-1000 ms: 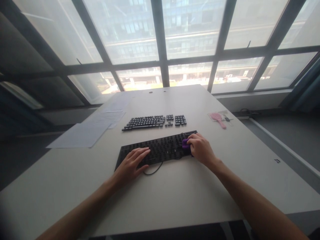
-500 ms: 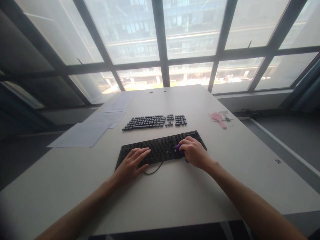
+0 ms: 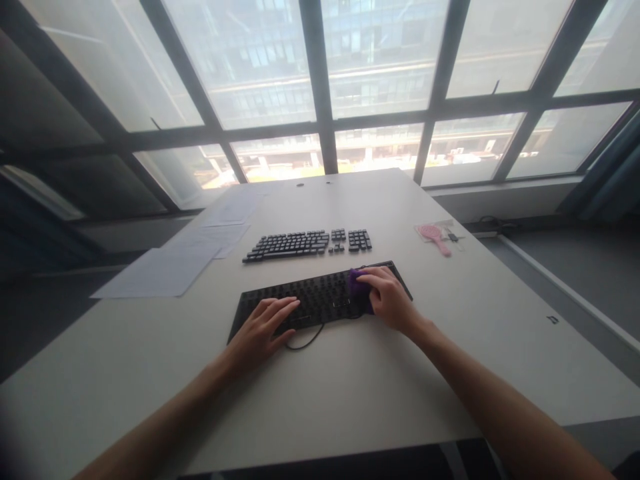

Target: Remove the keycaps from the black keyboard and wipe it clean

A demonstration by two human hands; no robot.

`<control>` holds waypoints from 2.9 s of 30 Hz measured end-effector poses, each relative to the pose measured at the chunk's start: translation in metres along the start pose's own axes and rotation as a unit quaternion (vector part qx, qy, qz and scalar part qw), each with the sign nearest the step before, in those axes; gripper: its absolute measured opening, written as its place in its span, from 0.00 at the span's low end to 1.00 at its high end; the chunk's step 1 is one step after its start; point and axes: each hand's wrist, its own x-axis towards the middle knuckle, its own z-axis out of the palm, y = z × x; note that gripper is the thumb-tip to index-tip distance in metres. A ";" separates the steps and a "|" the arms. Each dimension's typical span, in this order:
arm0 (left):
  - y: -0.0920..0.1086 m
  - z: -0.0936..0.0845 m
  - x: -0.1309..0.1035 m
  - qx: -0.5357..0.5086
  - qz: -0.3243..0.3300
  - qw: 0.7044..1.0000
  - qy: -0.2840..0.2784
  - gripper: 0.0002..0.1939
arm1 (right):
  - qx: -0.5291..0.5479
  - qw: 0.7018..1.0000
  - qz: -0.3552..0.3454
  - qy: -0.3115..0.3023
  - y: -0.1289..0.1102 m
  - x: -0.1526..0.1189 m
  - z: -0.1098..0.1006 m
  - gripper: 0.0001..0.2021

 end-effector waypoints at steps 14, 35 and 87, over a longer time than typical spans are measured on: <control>-0.001 0.001 0.000 0.003 0.007 1.000 0.001 0.29 | -0.201 0.972 0.108 0.052 0.053 0.000 -0.019 0.21; 0.002 0.003 -0.003 0.003 -0.045 0.998 0.054 0.48 | 0.017 0.987 -0.087 -0.137 -0.080 0.041 0.107 0.22; 0.227 0.110 0.282 -0.149 0.121 0.973 -0.127 0.19 | -0.303 0.901 0.299 -0.089 0.102 -0.084 -0.200 0.19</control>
